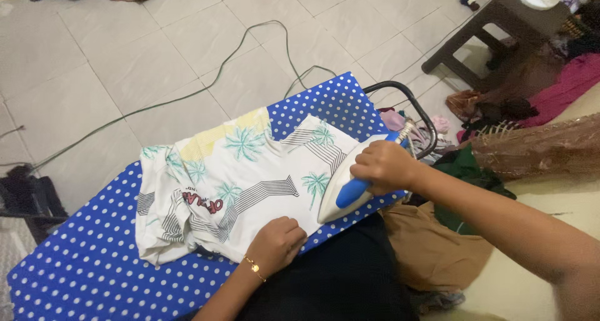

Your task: The person irons a striped short-sleeved shirt and a white t-shirt with a palm tree print on a blue polka-dotted ironing board. They smooth the fabric, use the iron, and fold the garments after ironing.

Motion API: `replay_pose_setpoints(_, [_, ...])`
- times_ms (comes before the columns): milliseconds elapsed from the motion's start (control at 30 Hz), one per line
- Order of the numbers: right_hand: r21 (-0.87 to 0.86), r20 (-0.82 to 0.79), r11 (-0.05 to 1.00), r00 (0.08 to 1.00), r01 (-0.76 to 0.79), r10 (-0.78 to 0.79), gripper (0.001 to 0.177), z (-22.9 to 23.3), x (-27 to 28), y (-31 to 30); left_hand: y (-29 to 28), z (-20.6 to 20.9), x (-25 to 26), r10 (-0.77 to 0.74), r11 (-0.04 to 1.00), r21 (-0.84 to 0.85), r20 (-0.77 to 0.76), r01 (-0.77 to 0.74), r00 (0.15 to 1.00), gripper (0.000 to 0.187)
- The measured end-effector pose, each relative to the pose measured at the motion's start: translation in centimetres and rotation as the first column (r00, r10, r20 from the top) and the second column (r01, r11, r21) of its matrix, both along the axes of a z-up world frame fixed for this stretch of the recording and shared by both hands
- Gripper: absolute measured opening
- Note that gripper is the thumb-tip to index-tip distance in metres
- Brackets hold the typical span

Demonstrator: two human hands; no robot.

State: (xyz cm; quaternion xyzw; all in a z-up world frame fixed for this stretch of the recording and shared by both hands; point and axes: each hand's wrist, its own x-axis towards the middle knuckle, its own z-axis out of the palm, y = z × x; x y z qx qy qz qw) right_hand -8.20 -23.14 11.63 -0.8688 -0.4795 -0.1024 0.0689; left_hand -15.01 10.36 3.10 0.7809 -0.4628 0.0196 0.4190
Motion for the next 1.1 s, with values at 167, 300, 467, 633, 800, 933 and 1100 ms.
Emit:
replay_pose_setpoints(167, [0.0,0.113,0.994,0.987,0.113,-0.113,0.027,-0.5,0.4,0.2,0.0,0.0,0.0,-0.003,1.0,0.008,-0.005,0.003,1.0,0.01])
replay_pose_setpoints(300, [0.14,0.193,0.896,0.876,0.422,-0.443,0.022,-1.3,1.9,1.5,0.0,-0.1,0.0,0.004,1.0,0.027,-0.021,-0.003,1.0,0.01])
replay_pose_setpoints(467, [0.216,0.247,0.713,0.67,0.667,-0.701,0.025,-2.3,4.1,4.1,-0.8,-0.9,1.6,0.137,0.99,0.042,-0.049,-0.135,0.989,0.008])
replay_pose_setpoints(633, [0.14,0.09,0.542,0.535,0.828,-0.84,0.02,-2.5,5.2,6.4,-3.0,-1.4,9.4,0.39,0.919,0.011,0.115,-0.394,0.914,0.024])
replay_pose_setpoints(800, [-0.059,-0.151,0.573,0.56,0.817,-0.815,0.033,-0.4,4.0,6.5,-3.5,-0.4,15.2,0.541,0.832,0.028,0.179,-0.554,0.821,0.038])
replay_pose_setpoints(933, [-0.208,-0.306,0.606,0.538,0.768,-0.786,0.043,0.8,1.2,7.3,-2.4,-1.3,16.3,0.526,0.831,0.133,0.128,-0.54,0.841,0.022])
replay_pose_setpoints(1100, [-0.235,-0.301,0.556,0.484,0.798,-0.822,0.049,1.1,-2.0,10.2,-2.1,-3.2,16.3,0.568,0.821,0.017,0.078,-0.571,0.819,0.014])
